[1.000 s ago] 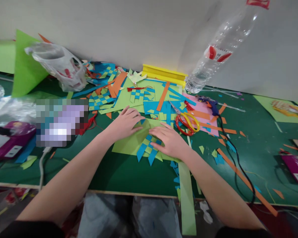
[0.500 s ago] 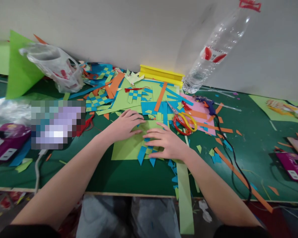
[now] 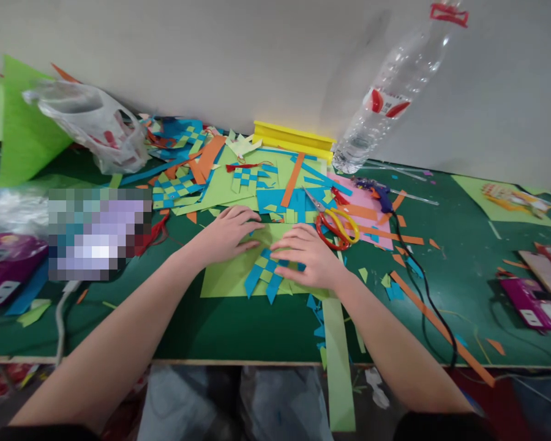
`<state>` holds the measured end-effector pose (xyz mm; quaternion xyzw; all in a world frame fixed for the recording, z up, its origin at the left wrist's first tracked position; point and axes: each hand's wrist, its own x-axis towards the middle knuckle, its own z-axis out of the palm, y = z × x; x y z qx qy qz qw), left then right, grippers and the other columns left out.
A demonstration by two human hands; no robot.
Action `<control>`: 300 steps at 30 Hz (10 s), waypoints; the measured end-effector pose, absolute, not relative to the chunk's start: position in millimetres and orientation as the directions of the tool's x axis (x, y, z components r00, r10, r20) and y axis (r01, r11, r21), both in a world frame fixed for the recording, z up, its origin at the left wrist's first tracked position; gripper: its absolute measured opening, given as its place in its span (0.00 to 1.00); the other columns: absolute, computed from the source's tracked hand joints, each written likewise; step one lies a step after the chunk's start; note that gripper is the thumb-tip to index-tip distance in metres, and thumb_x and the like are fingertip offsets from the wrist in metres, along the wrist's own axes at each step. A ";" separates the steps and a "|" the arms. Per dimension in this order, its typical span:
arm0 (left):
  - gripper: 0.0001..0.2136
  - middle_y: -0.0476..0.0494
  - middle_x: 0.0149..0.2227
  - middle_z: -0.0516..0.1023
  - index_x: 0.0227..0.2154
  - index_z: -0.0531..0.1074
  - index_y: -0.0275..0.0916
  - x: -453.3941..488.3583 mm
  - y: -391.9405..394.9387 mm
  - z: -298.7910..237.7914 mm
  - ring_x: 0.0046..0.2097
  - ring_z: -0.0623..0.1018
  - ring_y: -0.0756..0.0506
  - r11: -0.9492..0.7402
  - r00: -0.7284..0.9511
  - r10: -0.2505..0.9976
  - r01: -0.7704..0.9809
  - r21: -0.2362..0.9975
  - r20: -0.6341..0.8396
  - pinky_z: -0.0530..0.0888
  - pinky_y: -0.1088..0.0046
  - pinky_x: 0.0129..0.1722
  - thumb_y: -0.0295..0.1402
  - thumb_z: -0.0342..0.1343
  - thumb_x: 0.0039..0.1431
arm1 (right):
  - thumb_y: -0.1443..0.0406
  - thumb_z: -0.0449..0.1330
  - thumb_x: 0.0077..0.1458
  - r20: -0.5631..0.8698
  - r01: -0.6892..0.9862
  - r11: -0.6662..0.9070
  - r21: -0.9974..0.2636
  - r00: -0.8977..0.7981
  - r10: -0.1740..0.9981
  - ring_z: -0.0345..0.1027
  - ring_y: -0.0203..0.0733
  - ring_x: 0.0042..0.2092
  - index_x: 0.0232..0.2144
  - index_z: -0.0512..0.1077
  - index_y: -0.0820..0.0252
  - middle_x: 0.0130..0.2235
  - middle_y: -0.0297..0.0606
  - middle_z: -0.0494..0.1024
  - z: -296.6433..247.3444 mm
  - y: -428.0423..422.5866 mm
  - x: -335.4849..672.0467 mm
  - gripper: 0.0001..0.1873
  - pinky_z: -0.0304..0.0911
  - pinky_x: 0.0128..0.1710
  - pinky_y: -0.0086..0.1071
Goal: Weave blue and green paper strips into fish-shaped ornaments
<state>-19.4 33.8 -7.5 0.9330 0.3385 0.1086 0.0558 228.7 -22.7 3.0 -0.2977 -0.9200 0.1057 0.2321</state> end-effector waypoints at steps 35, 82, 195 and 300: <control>0.21 0.37 0.58 0.68 0.56 0.67 0.40 -19.0 35.3 -8.5 0.62 0.62 0.37 -0.764 0.757 0.644 0.628 0.146 0.111 0.62 0.53 0.61 0.44 0.45 0.67 | 0.73 0.49 0.54 0.112 0.969 -0.091 -0.229 0.120 0.986 0.73 0.49 0.48 0.44 0.78 0.63 0.46 0.46 0.80 14.1 113.6 323.8 0.22 0.64 0.48 0.36; 0.08 0.49 0.34 0.80 0.40 0.73 0.39 5.2 -24.1 16.7 0.31 0.78 0.52 -0.662 0.278 0.731 0.512 0.547 0.624 0.75 0.77 0.33 0.32 0.61 0.58 | 0.55 0.69 0.46 -0.158 -0.189 -0.207 -0.960 -0.244 0.957 0.49 0.26 0.20 0.31 0.77 0.63 0.17 0.24 0.61 26.4 -27.3 176.1 0.17 0.45 0.20 0.26; 0.03 0.44 0.33 0.81 0.35 0.73 0.36 -11.2 -12.1 0.1 0.34 0.80 0.48 -0.886 0.566 0.383 0.450 0.116 0.731 0.78 0.71 0.34 0.24 0.56 0.61 | 0.57 0.61 0.57 -0.073 0.018 -0.070 -0.997 -0.302 0.950 0.58 0.26 0.16 0.33 0.76 0.62 0.17 0.28 0.71 -7.1 -39.5 187.6 0.13 0.55 0.16 0.21; 0.08 0.43 0.38 0.81 0.42 0.74 0.38 11.0 -16.4 -5.0 0.38 0.80 0.47 -0.803 0.489 0.497 0.572 0.167 0.716 0.76 0.69 0.42 0.27 0.55 0.61 | 0.56 0.63 0.53 -0.008 -0.065 -0.023 -0.998 -0.231 0.973 0.59 0.28 0.17 0.32 0.71 0.60 0.18 0.27 0.69 -7.4 -26.0 190.1 0.13 0.57 0.16 0.23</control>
